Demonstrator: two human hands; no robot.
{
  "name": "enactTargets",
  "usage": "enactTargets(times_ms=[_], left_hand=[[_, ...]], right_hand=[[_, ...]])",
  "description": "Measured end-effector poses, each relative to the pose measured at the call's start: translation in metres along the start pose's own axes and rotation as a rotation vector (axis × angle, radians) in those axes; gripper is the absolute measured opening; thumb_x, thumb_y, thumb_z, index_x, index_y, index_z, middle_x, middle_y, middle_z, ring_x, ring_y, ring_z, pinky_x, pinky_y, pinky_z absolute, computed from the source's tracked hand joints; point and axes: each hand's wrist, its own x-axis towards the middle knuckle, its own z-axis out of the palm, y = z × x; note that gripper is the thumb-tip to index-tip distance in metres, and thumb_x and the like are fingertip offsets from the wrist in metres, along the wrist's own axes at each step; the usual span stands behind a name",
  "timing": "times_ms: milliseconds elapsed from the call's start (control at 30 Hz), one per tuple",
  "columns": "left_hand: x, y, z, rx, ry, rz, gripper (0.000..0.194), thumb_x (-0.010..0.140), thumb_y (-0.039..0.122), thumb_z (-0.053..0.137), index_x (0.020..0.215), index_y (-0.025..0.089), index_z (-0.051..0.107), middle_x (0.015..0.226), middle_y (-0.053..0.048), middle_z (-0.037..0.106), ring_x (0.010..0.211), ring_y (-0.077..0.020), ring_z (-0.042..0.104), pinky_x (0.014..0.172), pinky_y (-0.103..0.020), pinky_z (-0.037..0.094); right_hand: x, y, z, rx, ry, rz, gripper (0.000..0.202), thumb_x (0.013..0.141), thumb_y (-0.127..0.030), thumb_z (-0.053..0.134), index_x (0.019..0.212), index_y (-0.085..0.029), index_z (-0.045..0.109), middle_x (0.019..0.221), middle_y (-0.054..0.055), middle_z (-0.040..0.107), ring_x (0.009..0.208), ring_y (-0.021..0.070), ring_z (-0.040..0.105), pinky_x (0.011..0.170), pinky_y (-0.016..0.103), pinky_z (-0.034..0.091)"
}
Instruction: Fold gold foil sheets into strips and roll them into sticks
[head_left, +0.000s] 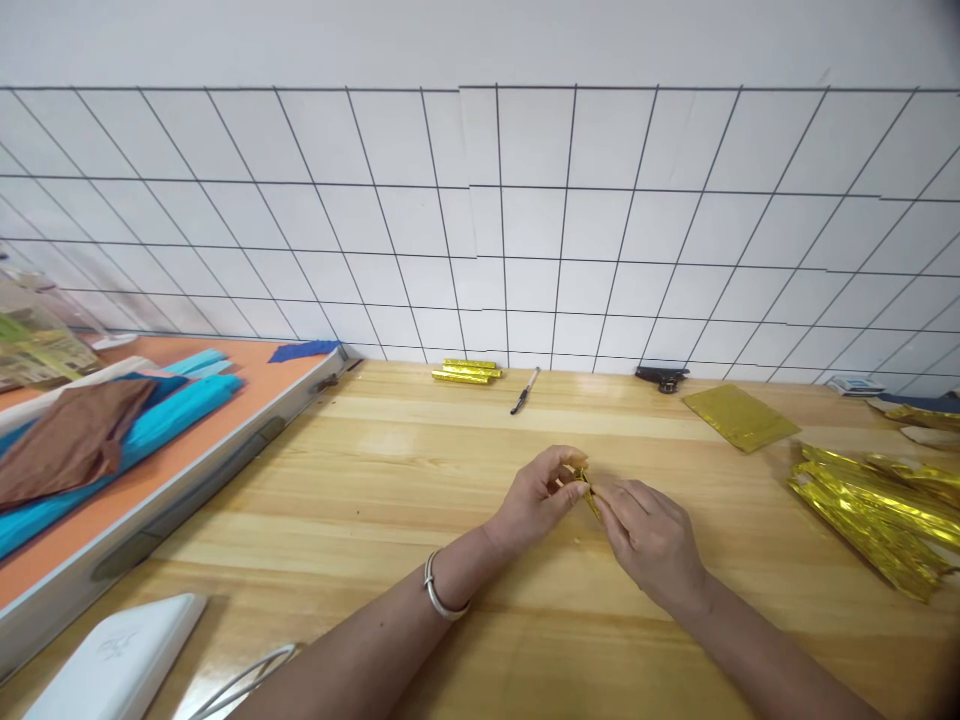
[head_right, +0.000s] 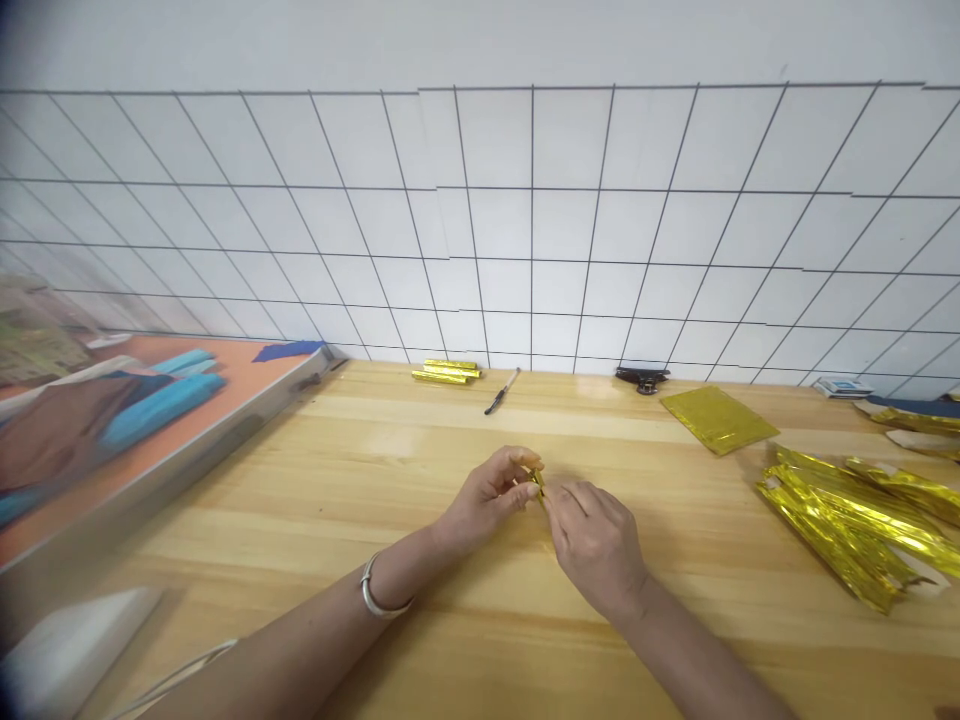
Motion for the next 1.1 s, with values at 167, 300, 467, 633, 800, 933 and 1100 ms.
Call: enactTargets(times_ms=[167,300,467,633,800,933,1100], left_hand=[[0.003,0.001,-0.005,0.102,-0.010,0.069,0.027,0.081,0.032,0.060,0.104,0.019,0.062,0.097,-0.007,0.056,0.080,-0.0127,0.054,0.065,-0.022,0.046],[0.003,0.001,-0.004,0.112,0.009,0.083,0.024,0.080,0.027,0.061,0.101,0.017,0.061,0.094,-0.007,0.056,0.080,-0.0129,0.054,0.065,-0.023,0.046],[0.000,0.001,0.000,0.050,0.045,-0.003,0.024,0.079,0.025,0.061,0.100,0.016,0.053,0.079,-0.001,0.055,0.071,-0.0105,0.054,0.064,-0.022,0.045],[-0.002,-0.002,0.004,0.020,0.072,0.003,0.016,0.080,0.025,0.060,0.089,0.017,0.050,0.091,-0.003,0.057,0.075,-0.0107,0.055,0.065,-0.022,0.045],[-0.001,-0.007,0.003,0.051,0.115,0.086,0.010,0.080,0.024,0.061,0.080,0.016,0.055,0.096,-0.006,0.057,0.086,-0.0140,0.055,0.073,-0.024,0.045],[0.000,-0.002,0.001,0.086,0.140,0.121,0.009,0.080,0.025,0.062,0.077,0.016,0.060,0.101,-0.007,0.056,0.086,-0.0146,0.055,0.068,-0.023,0.044],[0.001,0.005,-0.002,0.129,0.138,0.156,0.009,0.080,0.025,0.062,0.077,0.017,0.061,0.099,-0.007,0.057,0.082,-0.0138,0.054,0.065,-0.022,0.042]], right_hand=[[-0.002,0.003,0.001,0.006,-0.015,0.012,0.023,0.084,-0.012,0.052,0.104,-0.018,0.060,0.091,0.004,0.067,0.082,0.0150,0.061,0.076,0.029,0.048],[-0.003,0.004,0.002,0.030,-0.018,0.031,0.024,0.083,-0.012,0.054,0.105,-0.019,0.060,0.092,0.004,0.067,0.083,0.0154,0.061,0.078,0.029,0.048],[-0.001,0.002,0.002,0.084,-0.031,0.059,0.025,0.084,-0.011,0.053,0.106,-0.019,0.059,0.092,0.004,0.067,0.084,0.0151,0.060,0.078,0.029,0.048],[-0.001,0.002,0.002,0.110,-0.046,0.094,0.021,0.085,-0.012,0.051,0.103,-0.021,0.059,0.088,0.004,0.066,0.081,0.0158,0.060,0.076,0.030,0.047],[-0.003,0.004,0.004,0.149,-0.053,0.144,0.020,0.085,-0.014,0.050,0.101,-0.022,0.058,0.085,0.003,0.065,0.079,0.0162,0.060,0.074,0.030,0.047],[-0.003,0.003,0.003,0.175,-0.071,0.158,0.021,0.086,-0.014,0.049,0.104,-0.022,0.057,0.088,0.003,0.065,0.081,0.0160,0.060,0.075,0.030,0.047],[-0.002,0.002,0.002,0.185,-0.089,0.131,0.022,0.086,-0.013,0.048,0.104,-0.022,0.056,0.089,0.003,0.064,0.083,0.0157,0.059,0.075,0.029,0.047]])
